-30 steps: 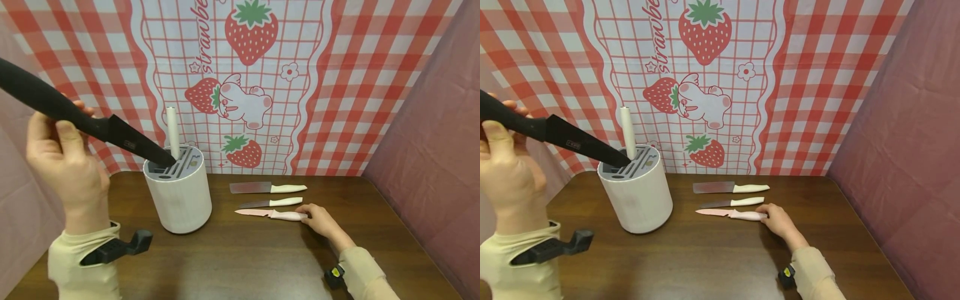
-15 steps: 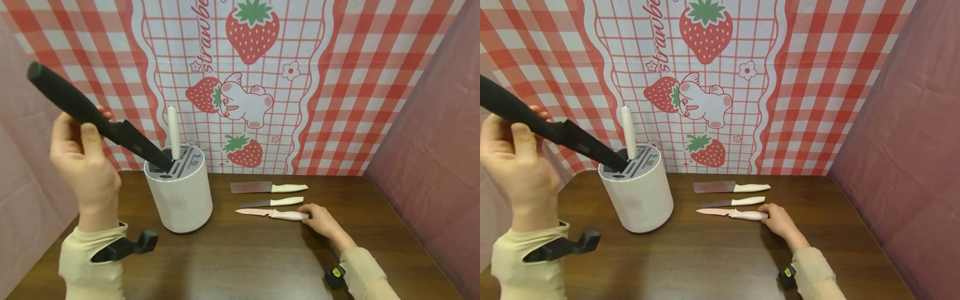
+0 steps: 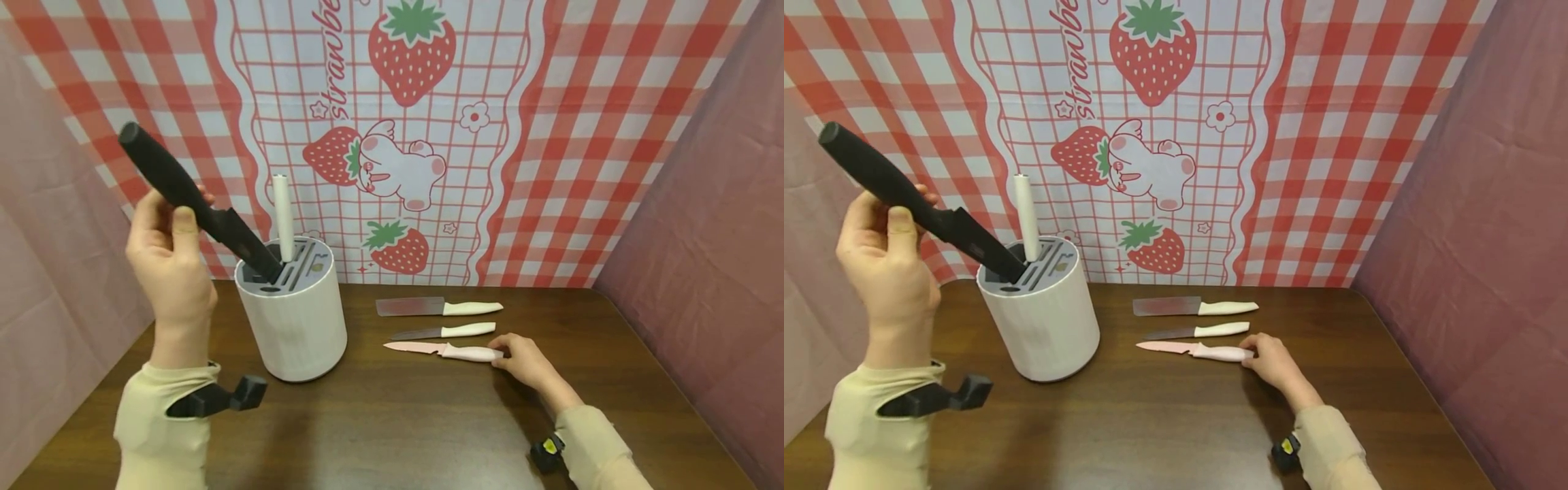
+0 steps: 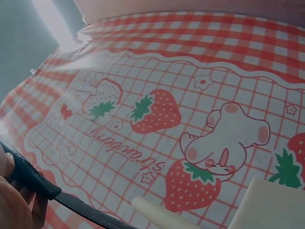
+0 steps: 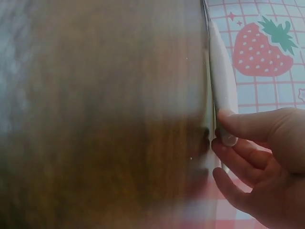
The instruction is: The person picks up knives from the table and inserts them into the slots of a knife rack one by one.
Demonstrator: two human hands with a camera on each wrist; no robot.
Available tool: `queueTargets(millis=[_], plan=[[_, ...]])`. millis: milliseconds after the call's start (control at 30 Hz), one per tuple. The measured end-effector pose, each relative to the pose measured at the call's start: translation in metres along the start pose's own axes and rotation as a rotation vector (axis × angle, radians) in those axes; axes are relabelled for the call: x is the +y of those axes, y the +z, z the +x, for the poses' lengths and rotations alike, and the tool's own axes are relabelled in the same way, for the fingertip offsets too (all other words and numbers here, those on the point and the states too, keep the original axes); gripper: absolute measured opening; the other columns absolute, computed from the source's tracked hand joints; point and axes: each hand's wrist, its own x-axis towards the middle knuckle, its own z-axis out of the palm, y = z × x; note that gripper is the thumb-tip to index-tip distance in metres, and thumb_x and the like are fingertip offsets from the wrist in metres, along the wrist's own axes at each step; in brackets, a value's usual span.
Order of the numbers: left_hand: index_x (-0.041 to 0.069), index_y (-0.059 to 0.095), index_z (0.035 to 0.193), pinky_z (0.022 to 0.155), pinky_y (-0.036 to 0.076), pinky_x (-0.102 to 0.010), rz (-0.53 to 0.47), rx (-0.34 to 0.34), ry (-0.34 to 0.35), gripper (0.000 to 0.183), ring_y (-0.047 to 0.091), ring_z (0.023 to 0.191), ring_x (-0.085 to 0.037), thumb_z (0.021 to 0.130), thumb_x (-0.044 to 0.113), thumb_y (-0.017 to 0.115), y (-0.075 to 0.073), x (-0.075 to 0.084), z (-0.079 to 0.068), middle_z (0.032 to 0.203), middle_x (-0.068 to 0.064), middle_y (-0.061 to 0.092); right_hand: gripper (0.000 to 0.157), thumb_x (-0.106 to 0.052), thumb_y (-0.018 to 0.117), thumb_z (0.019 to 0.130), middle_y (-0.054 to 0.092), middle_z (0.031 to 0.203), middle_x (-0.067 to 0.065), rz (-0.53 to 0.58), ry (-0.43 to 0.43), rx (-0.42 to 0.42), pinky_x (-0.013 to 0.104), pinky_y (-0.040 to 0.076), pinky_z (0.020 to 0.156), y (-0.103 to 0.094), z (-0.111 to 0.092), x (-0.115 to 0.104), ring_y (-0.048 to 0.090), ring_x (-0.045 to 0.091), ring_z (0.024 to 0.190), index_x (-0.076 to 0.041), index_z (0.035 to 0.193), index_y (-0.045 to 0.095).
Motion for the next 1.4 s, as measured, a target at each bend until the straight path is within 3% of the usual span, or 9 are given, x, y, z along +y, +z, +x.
queueTargets(millis=[400, 667, 933, 1167, 1400], plan=[[-0.003, 0.061, 0.104, 0.084, 0.048, -0.026, 0.105, -0.043, -0.143, 0.020, 0.057, 0.086, -0.023, 0.086, 0.000, 0.056, -0.004, -0.014, -0.004, 0.091, -0.012, 0.061, 0.020, -0.003, 0.071, 0.073, 0.061, 0.085, 0.003, 0.061, -0.049, 0.098, 0.030, 0.048, 0.068, -0.010, -0.001, -0.005, 0.056, 0.015, 0.078, -0.004, 0.093, 0.067], [0.000, 0.058, 0.112, 0.093, 0.046, -0.029, 0.292, -0.103, -0.231, 0.025, 0.054, 0.093, -0.020, 0.089, 0.005, 0.052, -0.007, -0.025, -0.008, 0.098, -0.006, 0.060, 0.022, -0.005, 0.071, 0.075, 0.062, 0.091, 0.003, 0.096, -0.099, 0.117, 0.026, 0.048, 0.070, -0.016, -0.003, -0.007, 0.056, 0.012, 0.082, -0.005, 0.097, 0.067], [-0.002, 0.057, 0.112, 0.090, 0.046, -0.024, 0.290, -0.110, -0.277, 0.024, 0.056, 0.089, -0.020, 0.089, 0.002, 0.051, -0.011, -0.034, -0.010, 0.093, -0.004, 0.059, 0.023, -0.004, 0.071, 0.075, 0.061, 0.090, 0.000, 0.083, -0.149, 0.154, 0.025, 0.047, 0.069, -0.021, -0.001, -0.011, 0.054, 0.009, 0.080, -0.006, 0.096, 0.066], [-0.004, 0.054, 0.115, 0.093, 0.045, -0.029, 0.383, -0.138, -0.327, 0.026, 0.055, 0.089, -0.014, 0.090, 0.003, 0.050, -0.013, -0.043, -0.011, 0.091, 0.000, 0.058, 0.023, -0.005, 0.070, 0.076, 0.061, 0.091, -0.001, 0.108, -0.164, 0.177, 0.025, 0.045, 0.070, -0.026, 0.001, -0.015, 0.052, 0.008, 0.082, -0.007, 0.098, 0.065], [-0.007, 0.052, 0.117, 0.096, 0.043, -0.030, 0.458, -0.171, -0.359, 0.028, 0.055, 0.090, -0.012, 0.092, 0.003, 0.048, -0.017, -0.049, -0.013, 0.091, 0.002, 0.056, 0.022, -0.007, 0.069, 0.079, 0.060, 0.093, 0.000, 0.122, -0.173, 0.195, 0.032, 0.044, 0.072, -0.029, 0.003, -0.023, 0.050, 0.010, 0.084, -0.007, 0.100, 0.064]])
